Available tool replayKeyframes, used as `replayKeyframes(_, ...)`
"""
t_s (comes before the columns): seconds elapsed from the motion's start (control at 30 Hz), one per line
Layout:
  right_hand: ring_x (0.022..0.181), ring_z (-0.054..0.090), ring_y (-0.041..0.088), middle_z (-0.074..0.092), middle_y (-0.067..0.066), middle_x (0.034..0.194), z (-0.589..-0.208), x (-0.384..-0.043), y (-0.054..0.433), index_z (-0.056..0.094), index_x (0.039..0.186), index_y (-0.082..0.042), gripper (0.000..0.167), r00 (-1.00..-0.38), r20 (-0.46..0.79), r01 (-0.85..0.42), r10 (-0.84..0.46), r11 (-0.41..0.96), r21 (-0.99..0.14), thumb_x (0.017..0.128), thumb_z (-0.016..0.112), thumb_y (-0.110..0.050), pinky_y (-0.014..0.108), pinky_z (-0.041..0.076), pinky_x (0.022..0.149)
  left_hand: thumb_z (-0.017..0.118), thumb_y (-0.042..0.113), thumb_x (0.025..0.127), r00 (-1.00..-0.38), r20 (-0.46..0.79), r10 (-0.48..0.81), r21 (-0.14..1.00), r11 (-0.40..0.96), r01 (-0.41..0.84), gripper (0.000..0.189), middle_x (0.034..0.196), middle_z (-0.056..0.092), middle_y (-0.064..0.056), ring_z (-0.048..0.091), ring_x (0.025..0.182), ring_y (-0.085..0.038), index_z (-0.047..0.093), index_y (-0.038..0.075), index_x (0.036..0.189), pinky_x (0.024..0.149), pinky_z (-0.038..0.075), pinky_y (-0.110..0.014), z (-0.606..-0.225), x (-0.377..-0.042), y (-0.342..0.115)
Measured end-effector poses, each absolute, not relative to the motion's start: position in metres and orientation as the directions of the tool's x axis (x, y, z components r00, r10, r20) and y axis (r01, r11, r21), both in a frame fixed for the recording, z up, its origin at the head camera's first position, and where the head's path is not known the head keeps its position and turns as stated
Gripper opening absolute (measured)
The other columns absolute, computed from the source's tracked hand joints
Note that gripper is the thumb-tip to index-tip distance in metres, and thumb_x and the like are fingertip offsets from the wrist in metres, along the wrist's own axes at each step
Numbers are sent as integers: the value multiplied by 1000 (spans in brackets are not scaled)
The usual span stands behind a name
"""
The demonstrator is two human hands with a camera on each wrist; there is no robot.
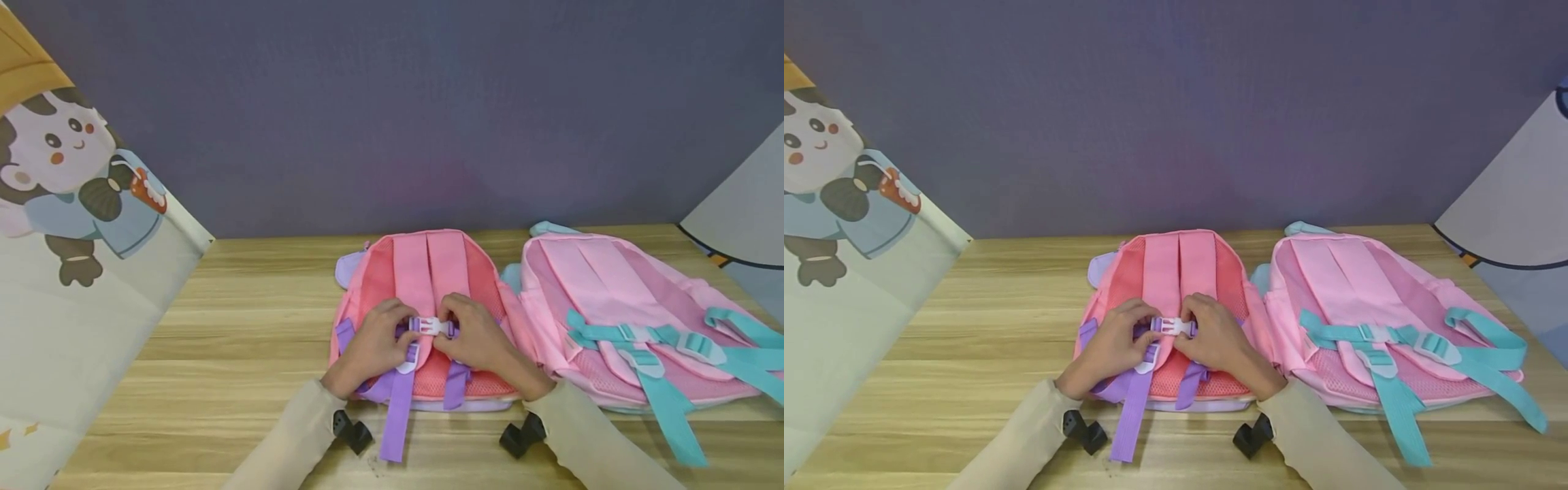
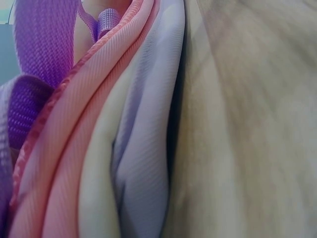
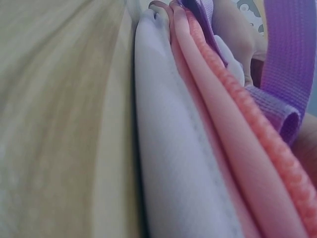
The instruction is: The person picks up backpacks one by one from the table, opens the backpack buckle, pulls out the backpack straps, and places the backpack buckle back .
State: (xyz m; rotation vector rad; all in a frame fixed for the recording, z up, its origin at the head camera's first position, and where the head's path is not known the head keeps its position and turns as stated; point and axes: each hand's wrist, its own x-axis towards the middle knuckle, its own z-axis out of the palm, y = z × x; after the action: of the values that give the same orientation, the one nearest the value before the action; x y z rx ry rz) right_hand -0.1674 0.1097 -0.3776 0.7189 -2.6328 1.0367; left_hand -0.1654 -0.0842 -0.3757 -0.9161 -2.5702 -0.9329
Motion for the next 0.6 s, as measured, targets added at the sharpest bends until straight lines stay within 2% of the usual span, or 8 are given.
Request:
replayKeyframes(0.27,66,44,9,46,-5,73,-377,-167,110,48,74,-15,24,-869,351,-494,-348,629,-600,64,66,-4,23,39,63,70,4,80,-765,439,471,479,597,643,15,90,62,-4,55,81,-14,65,3,94,73,49,-27,-376,-165,-85)
replayKeyframes(0.6,65,45,9,49,-3,73,-378,-169,110,53,79,-13,18,-887,315,-461,-337,647,-607,68,65,-5,24,39,59,70,4,80,-757,456,467,469,596,651,17,90,60,-4,53,81,-14,65,3,96,73,47,-27,-378,-166,-85)
